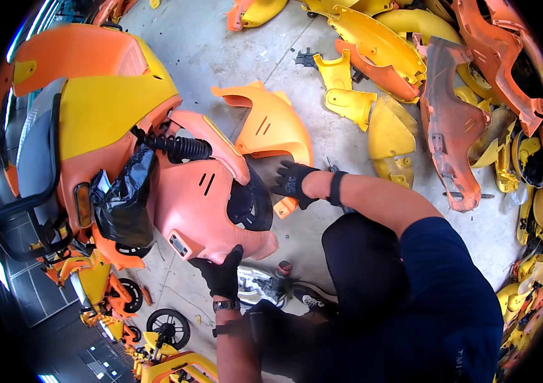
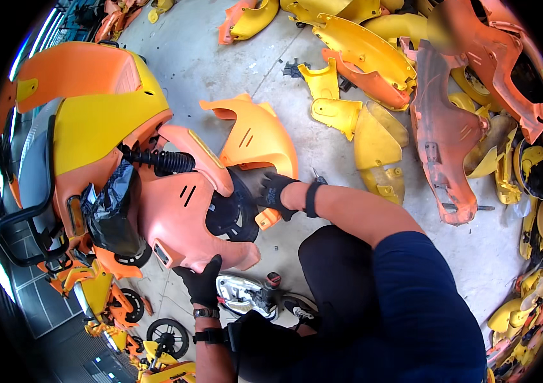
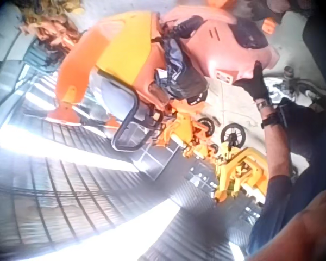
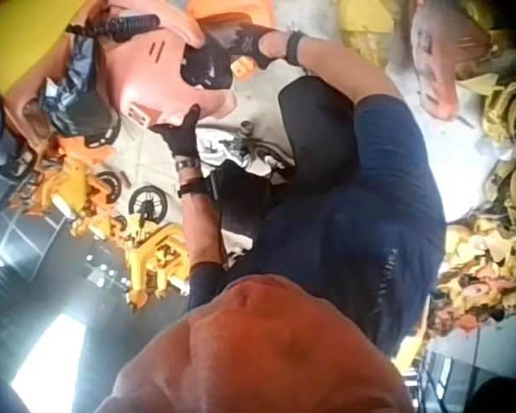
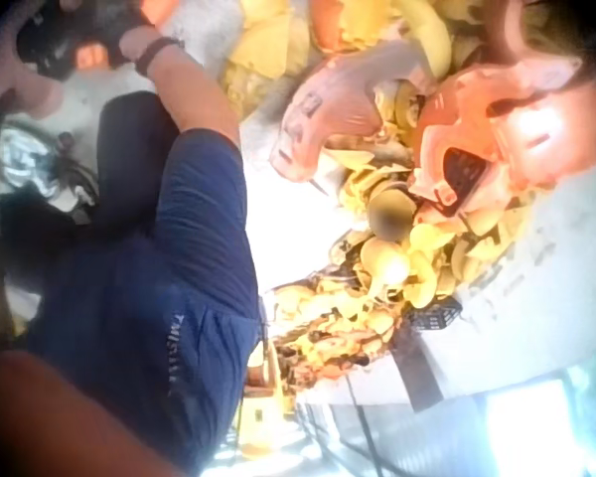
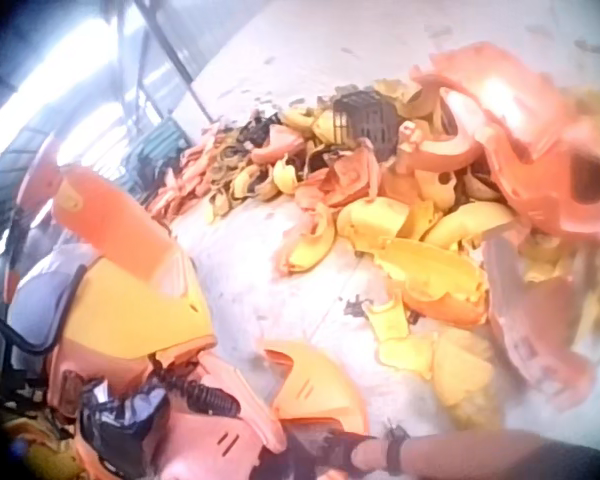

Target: The person uses power drills to install and secure various orange plastic body panels onto electric scooter frames in a large warehouse.

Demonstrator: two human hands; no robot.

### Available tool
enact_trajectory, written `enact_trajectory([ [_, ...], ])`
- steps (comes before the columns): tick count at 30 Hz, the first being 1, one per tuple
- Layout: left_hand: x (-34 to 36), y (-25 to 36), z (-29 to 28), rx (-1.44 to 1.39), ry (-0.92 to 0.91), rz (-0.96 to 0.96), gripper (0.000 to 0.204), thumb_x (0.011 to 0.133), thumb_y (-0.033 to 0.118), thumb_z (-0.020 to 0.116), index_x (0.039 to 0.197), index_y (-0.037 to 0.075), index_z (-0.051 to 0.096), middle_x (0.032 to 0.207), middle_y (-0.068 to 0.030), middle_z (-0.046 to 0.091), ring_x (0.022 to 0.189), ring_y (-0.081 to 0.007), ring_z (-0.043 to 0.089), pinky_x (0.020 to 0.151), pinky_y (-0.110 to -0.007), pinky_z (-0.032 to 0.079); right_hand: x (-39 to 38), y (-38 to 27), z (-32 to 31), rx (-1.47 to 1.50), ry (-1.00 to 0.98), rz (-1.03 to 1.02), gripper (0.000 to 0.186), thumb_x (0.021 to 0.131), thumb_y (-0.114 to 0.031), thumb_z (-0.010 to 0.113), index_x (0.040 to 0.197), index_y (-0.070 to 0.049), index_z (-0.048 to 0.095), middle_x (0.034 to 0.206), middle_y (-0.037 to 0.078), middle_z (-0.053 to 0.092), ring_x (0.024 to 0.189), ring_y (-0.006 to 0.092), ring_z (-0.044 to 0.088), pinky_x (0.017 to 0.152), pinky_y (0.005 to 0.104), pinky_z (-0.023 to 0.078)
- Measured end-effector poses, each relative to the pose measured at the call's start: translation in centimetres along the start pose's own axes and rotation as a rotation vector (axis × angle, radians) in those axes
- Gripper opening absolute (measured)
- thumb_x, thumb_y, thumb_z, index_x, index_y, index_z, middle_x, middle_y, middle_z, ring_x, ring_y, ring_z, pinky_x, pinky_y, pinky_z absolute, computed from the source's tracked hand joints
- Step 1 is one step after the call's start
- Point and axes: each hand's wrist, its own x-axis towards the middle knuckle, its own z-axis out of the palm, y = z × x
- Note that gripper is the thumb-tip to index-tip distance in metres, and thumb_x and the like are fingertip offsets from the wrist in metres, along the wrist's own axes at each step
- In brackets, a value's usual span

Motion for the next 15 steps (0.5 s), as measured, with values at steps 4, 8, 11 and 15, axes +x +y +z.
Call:
enact_trajectory([
  [4, 0.1, 0.7, -0.1, -0.012, -0.025, -0.073, 0.099, 0.063, 0.011, 0.086, 0.133, -0.006, 0.018, 0.129, -0.0174, 0.038, 0.116, -0.0235, 0.041, 0.098, -0.037, 0.038, 0.6, 1.7, 1.4, 0.077, -0.184, 0.093, 0.044, 0.059, -0.044, 0.076, 0.092, -0.017, 0.066, 0.077, 0.004, 0.069, 0.075, 0.0269, 0.067, 0.076, 0.0437, 0.045],
  [8, -0.1, 0.7, -0.2, -0.050, -0.088, -0.199, 0.122, 0.062, 0.016, 0.087, 0.144, -0.010, 0.000, 0.142, -0.0219, 0.029, 0.129, -0.0271, 0.033, 0.111, -0.038, 0.028, -3.0, 5.9, -4.5, -0.002, -0.480, 0.224, 0.047, 0.060, -0.042, 0.079, 0.098, -0.017, 0.067, 0.087, 0.005, 0.071, 0.085, 0.0277, 0.068, 0.082, 0.0447, 0.047],
  [11, -0.2, 0.7, 0.3, 0.051, -0.001, -0.109, 0.122, 0.063, 0.016, 0.088, 0.143, -0.010, 0.000, 0.136, -0.0216, 0.032, 0.125, -0.0268, 0.035, 0.109, -0.038, 0.030, -7.3, 7.4, -11.7, -0.019, -0.512, 0.363, 0.047, 0.064, -0.044, 0.079, 0.100, -0.016, 0.065, 0.091, 0.006, 0.070, 0.089, 0.0269, 0.067, 0.082, 0.0436, 0.046],
  [15, -0.3, 2.0, -0.2, -0.132, -0.024, -0.118, 0.123, 0.061, 0.018, 0.088, 0.144, -0.010, 0.001, 0.136, -0.0215, 0.033, 0.124, -0.0259, 0.036, 0.108, -0.039, 0.032, -12.1, 5.6, -17.3, -0.157, -0.388, 0.423, 0.036, 0.068, -0.039, 0.077, 0.093, -0.018, 0.064, 0.083, 0.003, 0.068, 0.083, 0.0263, 0.065, 0.079, 0.0400, 0.044],
])
